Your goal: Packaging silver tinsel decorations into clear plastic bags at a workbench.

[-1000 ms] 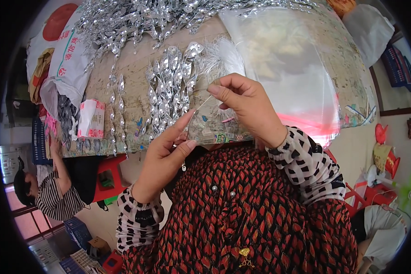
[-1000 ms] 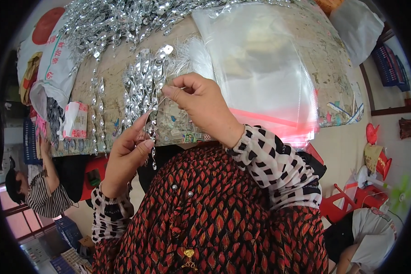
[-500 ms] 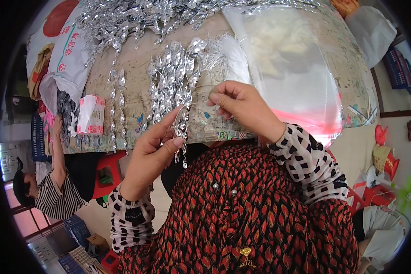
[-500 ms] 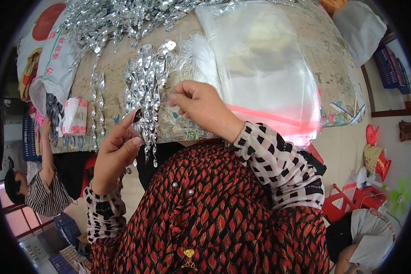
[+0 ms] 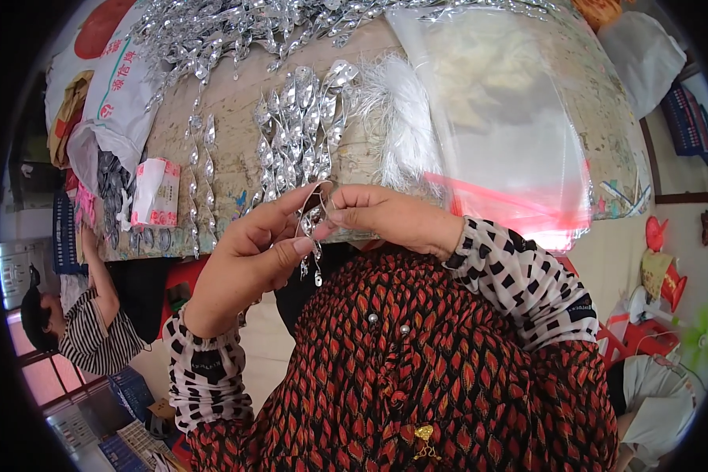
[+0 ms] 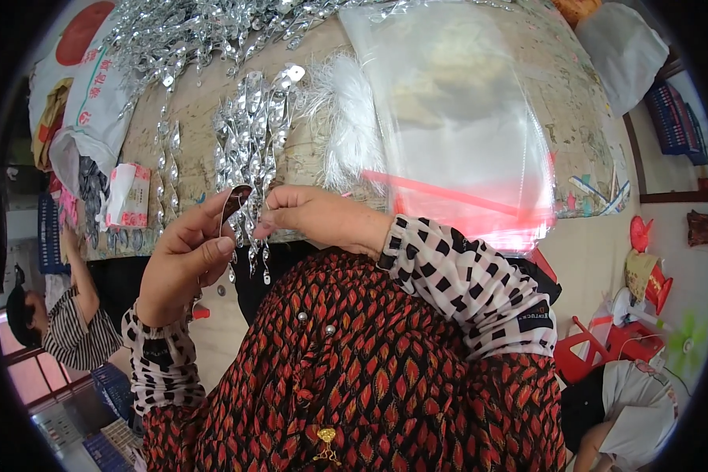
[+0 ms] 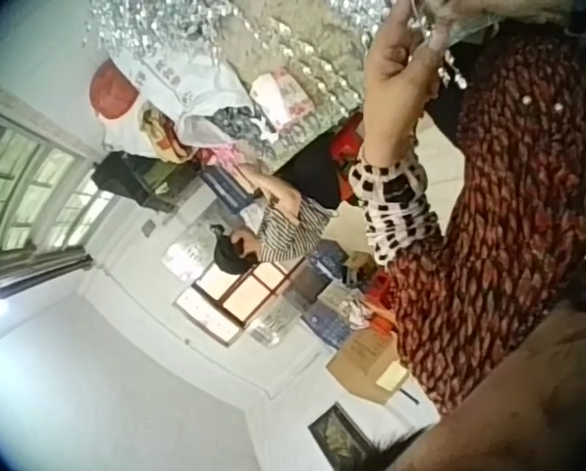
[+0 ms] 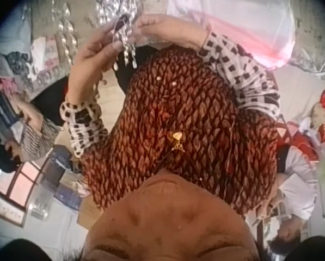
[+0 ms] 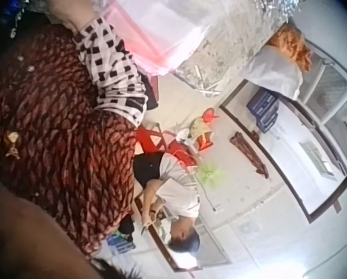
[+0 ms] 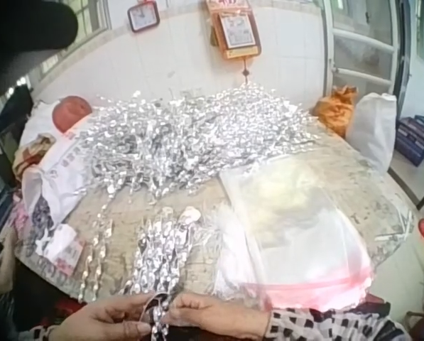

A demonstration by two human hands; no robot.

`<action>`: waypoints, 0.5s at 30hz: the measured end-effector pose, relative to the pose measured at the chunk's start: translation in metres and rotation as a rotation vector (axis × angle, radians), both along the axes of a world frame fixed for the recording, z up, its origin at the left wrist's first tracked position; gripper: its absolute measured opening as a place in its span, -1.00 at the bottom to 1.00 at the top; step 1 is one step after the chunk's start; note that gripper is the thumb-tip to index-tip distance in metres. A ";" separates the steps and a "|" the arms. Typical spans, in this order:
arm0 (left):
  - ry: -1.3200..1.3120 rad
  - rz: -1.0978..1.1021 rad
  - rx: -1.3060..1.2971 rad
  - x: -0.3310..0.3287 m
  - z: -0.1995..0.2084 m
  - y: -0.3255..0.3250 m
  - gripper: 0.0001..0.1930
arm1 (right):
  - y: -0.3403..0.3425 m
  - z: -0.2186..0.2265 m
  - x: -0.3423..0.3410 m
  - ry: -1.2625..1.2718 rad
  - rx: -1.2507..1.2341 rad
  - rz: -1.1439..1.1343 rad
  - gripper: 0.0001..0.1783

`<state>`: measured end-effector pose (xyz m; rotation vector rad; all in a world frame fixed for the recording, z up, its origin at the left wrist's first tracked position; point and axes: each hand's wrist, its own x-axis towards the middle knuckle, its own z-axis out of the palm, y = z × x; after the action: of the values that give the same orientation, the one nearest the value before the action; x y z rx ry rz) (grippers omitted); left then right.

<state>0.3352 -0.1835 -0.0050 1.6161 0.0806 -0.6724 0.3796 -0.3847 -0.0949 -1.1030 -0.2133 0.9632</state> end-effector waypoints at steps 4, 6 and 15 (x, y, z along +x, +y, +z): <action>0.093 0.010 -0.059 0.004 0.005 -0.001 -0.46 | -0.004 -0.011 -0.002 -0.036 0.084 0.115 -0.79; 0.111 0.031 -0.065 0.006 0.004 -0.001 -0.46 | -0.006 -0.013 -0.002 0.008 0.120 0.111 -0.79; 0.076 0.026 -0.102 0.006 0.001 0.006 -0.46 | -0.016 -0.010 -0.004 0.267 0.110 0.159 -0.82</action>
<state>0.3412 -0.1778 -0.0040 1.4894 0.1210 -0.7075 0.3756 -0.4007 -0.1051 -0.8562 -0.1355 1.2151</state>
